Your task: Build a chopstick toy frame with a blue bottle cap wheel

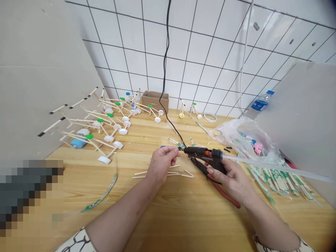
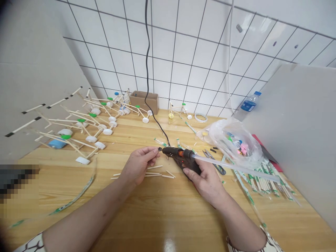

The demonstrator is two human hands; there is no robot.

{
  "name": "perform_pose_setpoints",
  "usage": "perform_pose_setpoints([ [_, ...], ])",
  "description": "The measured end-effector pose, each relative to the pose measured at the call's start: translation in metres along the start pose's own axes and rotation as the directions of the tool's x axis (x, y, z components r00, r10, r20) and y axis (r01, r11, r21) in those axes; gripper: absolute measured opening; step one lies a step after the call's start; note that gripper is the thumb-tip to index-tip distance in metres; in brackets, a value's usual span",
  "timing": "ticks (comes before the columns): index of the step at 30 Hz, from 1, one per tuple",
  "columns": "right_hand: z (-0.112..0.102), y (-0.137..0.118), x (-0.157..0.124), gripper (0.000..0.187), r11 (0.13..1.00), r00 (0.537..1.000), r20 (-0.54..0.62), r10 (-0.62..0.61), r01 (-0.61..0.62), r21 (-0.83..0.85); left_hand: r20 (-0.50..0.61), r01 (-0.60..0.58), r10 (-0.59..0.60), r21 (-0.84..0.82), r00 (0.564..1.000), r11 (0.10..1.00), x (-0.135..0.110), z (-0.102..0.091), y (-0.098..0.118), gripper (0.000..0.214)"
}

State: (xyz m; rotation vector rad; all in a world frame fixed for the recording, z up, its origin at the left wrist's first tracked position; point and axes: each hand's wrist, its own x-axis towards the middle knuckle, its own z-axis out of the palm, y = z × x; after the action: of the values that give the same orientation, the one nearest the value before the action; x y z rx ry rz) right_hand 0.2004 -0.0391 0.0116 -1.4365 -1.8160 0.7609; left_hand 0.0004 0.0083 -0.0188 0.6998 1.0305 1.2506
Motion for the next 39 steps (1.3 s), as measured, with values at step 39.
perform_pose_setpoints([
  [39, -0.0008, -0.0003, -0.0002, 0.042, 0.997, 1.000, 0.000, -0.011, 0.011, -0.077, 0.008, 0.001, -0.001, 0.002, 1.000, 1.000, 0.0007, -0.0007, -0.0014, 0.025],
])
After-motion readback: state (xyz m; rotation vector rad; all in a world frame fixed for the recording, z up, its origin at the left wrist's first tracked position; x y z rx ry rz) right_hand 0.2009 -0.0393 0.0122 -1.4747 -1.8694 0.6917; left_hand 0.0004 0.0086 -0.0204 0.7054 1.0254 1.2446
